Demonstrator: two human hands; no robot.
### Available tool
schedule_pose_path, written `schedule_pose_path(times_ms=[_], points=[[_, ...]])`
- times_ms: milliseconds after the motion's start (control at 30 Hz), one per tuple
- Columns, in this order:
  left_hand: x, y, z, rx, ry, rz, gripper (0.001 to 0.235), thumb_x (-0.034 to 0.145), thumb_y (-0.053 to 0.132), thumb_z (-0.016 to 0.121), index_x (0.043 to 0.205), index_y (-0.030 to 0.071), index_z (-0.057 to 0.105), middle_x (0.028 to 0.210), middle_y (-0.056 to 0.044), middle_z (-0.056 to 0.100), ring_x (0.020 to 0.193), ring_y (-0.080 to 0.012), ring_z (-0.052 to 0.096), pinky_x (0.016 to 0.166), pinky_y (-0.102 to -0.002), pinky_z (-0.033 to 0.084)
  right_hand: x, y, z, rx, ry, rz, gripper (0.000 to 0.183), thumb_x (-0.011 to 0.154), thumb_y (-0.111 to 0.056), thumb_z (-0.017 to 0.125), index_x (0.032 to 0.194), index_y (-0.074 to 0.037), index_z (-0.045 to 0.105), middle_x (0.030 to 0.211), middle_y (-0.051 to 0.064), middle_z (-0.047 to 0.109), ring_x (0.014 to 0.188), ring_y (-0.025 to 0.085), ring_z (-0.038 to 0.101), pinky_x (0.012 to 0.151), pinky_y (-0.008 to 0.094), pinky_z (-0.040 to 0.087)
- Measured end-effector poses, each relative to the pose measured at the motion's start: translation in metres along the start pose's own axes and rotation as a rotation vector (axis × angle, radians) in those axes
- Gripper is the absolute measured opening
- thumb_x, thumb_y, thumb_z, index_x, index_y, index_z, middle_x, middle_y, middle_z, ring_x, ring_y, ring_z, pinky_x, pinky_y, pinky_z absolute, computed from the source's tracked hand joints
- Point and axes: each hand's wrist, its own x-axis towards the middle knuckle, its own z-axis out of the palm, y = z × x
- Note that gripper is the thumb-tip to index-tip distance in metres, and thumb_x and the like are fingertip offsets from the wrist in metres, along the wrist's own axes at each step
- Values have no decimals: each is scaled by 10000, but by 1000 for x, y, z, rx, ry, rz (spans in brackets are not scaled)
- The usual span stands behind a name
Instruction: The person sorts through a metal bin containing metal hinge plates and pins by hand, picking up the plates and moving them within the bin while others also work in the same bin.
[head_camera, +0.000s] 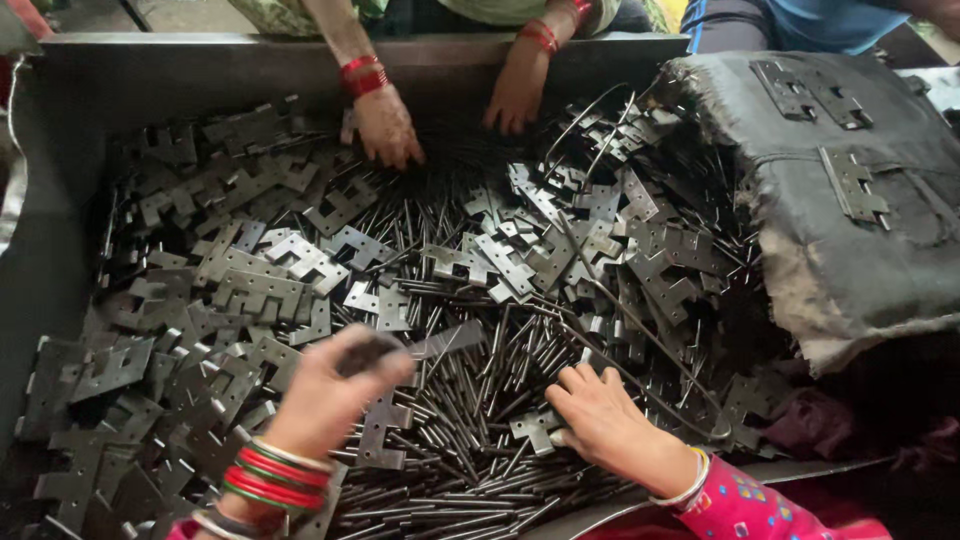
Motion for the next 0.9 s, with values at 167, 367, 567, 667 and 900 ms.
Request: schedule_pose_path(times_ms=[167, 367, 567, 667, 900], points=[[3, 4, -8, -639, 16, -154, 308, 873, 281, 733, 995, -2, 743, 897, -124, 772, 784, -217, 770, 707, -345, 639, 0, 4, 7, 47, -13, -31, 399, 748, -230, 829, 1035, -91, 589, 1036, 97, 556, 1040, 307, 540, 817, 476, 410], [-7, 12, 32, -697, -304, -402, 288, 855, 219, 671, 1086, 47, 688, 975, -101, 823, 831, -226, 805, 753, -377, 687, -4, -1, 7, -10, -8, 40, 415, 798, -326, 796, 1128, -121, 650, 1016, 81, 602, 984, 303, 531, 824, 514, 370], [-15, 3, 58, -924, -471, -484, 232, 938, 176, 623, 1062, -20, 637, 951, -159, 757, 814, -284, 760, 697, -390, 627, -6, -9, -1, -68, -31, 16, 419, 810, -373, 784, 1109, -106, 666, 1058, 85, 578, 1038, 296, 509, 844, 524, 363], [-12, -1, 56, -863, -449, -531, 248, 842, 16, 538, 1073, -2, 626, 1005, -165, 778, 897, -280, 804, 746, -393, 659, -1, 0, -11, 84, -223, 7, 488, 799, -473, 816, 1119, -125, 693, 1065, 89, 566, 1117, 277, 485, 887, 479, 364], [-13, 8, 48, -869, -423, -535, 448, 853, 8, 541, 1298, 67, 540, 1186, -197, 738, 967, -297, 761, 753, -427, 634, -2, -2, -8, 304, -163, 89, 668, 739, -330, 862, 1270, -33, 586, 1018, 113, 636, 973, 305, 585, 875, 444, 392]])
